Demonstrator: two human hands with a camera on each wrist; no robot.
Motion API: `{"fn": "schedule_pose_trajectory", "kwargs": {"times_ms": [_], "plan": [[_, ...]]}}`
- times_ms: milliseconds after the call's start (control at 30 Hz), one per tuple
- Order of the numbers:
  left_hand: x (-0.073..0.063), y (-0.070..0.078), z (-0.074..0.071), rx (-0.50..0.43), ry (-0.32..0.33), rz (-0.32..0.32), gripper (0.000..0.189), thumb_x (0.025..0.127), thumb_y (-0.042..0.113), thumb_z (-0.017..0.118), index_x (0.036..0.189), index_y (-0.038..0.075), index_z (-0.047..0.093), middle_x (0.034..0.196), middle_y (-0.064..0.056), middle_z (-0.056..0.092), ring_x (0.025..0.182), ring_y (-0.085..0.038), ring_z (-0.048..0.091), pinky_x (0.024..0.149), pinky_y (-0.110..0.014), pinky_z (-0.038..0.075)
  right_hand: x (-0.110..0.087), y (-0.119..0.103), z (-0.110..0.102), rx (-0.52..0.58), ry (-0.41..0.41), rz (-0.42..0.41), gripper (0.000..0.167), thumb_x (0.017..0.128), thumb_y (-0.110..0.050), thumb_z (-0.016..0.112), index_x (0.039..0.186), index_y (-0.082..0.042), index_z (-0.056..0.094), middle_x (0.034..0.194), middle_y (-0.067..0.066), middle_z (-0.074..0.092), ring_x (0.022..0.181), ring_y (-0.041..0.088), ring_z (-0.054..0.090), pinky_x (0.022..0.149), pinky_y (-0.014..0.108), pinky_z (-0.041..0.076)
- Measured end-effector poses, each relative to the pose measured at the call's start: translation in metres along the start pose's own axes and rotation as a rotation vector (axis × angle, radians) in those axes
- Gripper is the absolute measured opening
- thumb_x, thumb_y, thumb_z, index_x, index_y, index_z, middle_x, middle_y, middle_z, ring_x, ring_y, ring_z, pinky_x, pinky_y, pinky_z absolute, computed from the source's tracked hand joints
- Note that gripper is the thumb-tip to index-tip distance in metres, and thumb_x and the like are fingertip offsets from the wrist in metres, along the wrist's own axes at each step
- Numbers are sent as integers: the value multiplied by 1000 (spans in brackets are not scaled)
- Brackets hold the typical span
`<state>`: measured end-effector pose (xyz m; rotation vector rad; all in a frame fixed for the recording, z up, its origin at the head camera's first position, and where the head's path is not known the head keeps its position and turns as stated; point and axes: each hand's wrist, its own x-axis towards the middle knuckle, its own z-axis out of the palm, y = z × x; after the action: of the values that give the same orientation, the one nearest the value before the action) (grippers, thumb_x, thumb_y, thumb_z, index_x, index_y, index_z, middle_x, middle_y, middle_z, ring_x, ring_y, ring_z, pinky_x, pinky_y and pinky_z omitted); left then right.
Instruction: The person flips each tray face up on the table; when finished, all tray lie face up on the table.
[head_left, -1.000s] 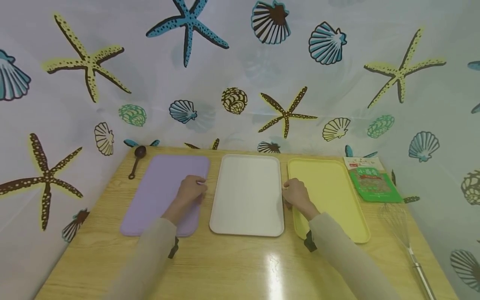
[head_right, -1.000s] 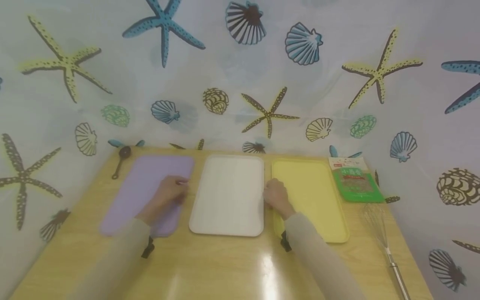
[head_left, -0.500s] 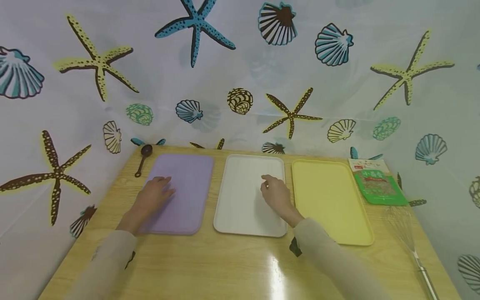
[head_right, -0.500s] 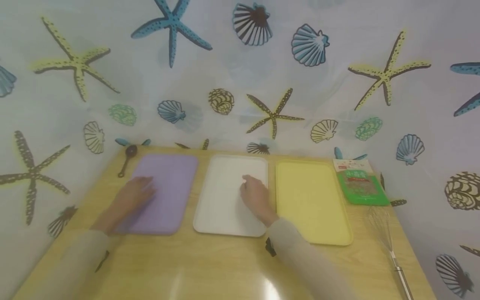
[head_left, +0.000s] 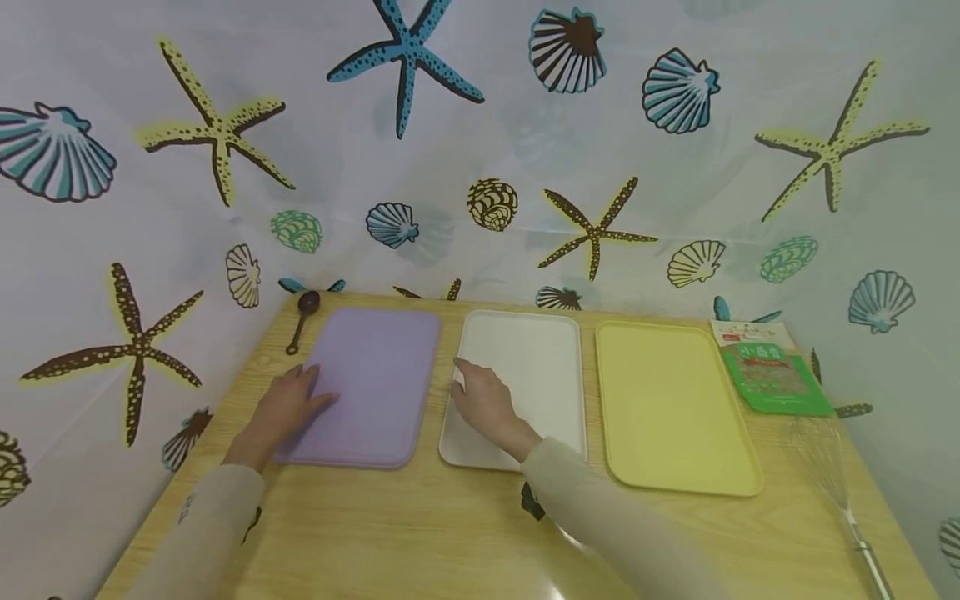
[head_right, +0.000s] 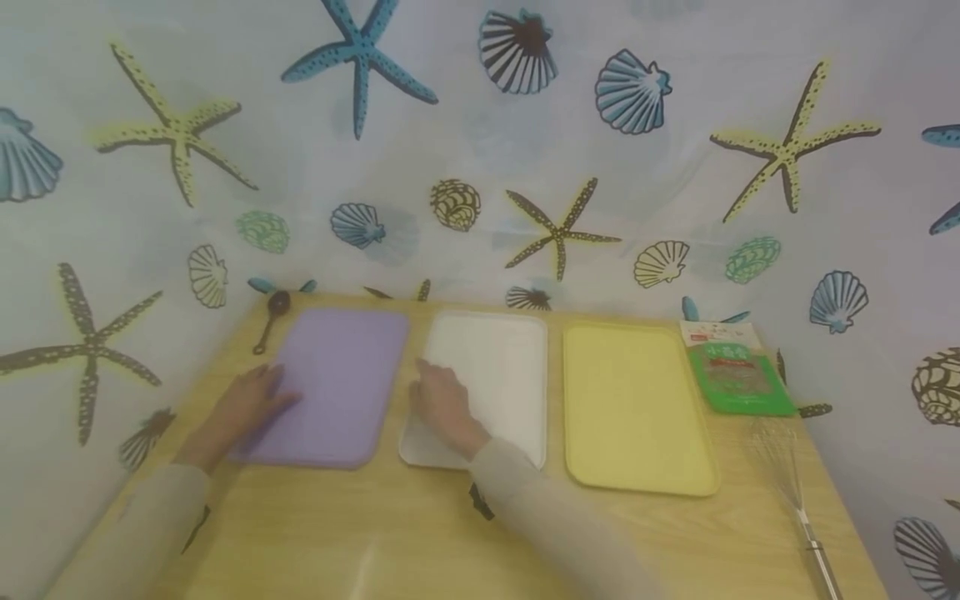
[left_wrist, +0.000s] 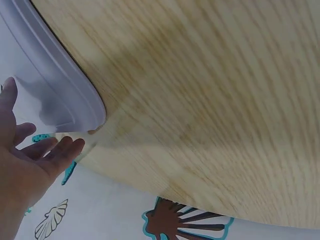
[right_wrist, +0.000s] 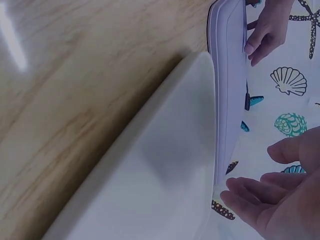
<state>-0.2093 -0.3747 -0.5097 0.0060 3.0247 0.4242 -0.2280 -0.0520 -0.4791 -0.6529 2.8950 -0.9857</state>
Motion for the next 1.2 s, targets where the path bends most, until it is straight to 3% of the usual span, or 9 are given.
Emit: {"fn": "schedule_pose_trajectory", "kwargs": {"times_ms": [200, 333, 433, 567, 733, 1000, 1067, 1200], "plan": [[1, -3, 1, 4, -16, -5, 74, 96, 39, 58, 139, -16, 34, 137, -44, 31, 124, -61, 32, 102, -66, 30, 8, -17, 20, 28, -63, -7, 46, 96, -6, 56, 139, 4, 45, 67, 3, 54, 44, 6, 36, 34, 14, 32], [0, 0, 0, 17, -9, -3, 72, 95, 37, 59, 137, -16, 37, 135, -44, 35, 122, -60, 35, 101, -65, 32, 11, -25, 34, 8, -54, -26, 43, 96, -6, 54, 136, 7, 47, 76, 9, 62, 55, 11, 49, 41, 19, 40], [0, 1, 0, 19, -2, -11, 72, 94, 38, 60, 136, -16, 38, 134, -43, 37, 121, -60, 37, 100, -65, 33, 11, -31, 43, -44, -45, -16, 41, 97, -9, 51, 134, 8, 48, 90, 17, 67, 71, 20, 62, 52, 24, 50], [0, 2, -1, 12, 3, -13, 71, 94, 37, 61, 135, -17, 40, 133, -43, 39, 120, -60, 37, 100, -65, 34, 10, -38, 51, -130, -45, 24, 39, 97, -12, 49, 131, 8, 50, 98, 20, 66, 86, 29, 63, 63, 31, 55], [0, 2, -1, 7, -3, -24, 72, 93, 38, 62, 135, -16, 40, 133, -42, 39, 121, -59, 37, 101, -64, 33, 13, -43, 58, -175, -72, 85, 33, 97, -18, 53, 121, 5, 57, 94, 19, 64, 85, 27, 57, 59, 31, 52], [-1, 1, -2, -11, -13, -44, 73, 92, 39, 62, 136, -15, 40, 134, -39, 42, 122, -56, 37, 103, -62, 33, 17, -47, 66, -289, -89, 42, 25, 97, -22, 54, 95, 1, 62, 83, 14, 65, 81, 24, 60, 80, 33, 42], [-1, 1, -2, -12, -10, -43, 72, 92, 39, 63, 136, -15, 41, 133, -38, 43, 122, -56, 38, 103, -61, 33, 17, -48, 68, -312, -92, 36, 25, 97, -23, 54, 92, 0, 62, 81, 12, 64, 79, 23, 58, 79, 32, 40], [0, 0, -3, -13, -3, -37, 72, 92, 39, 64, 135, -15, 43, 132, -38, 45, 121, -56, 39, 103, -62, 34, 15, -51, 70, -316, -99, 72, 28, 97, -25, 54, 95, 2, 62, 87, 14, 62, 87, 24, 53, 70, 27, 46]]}}
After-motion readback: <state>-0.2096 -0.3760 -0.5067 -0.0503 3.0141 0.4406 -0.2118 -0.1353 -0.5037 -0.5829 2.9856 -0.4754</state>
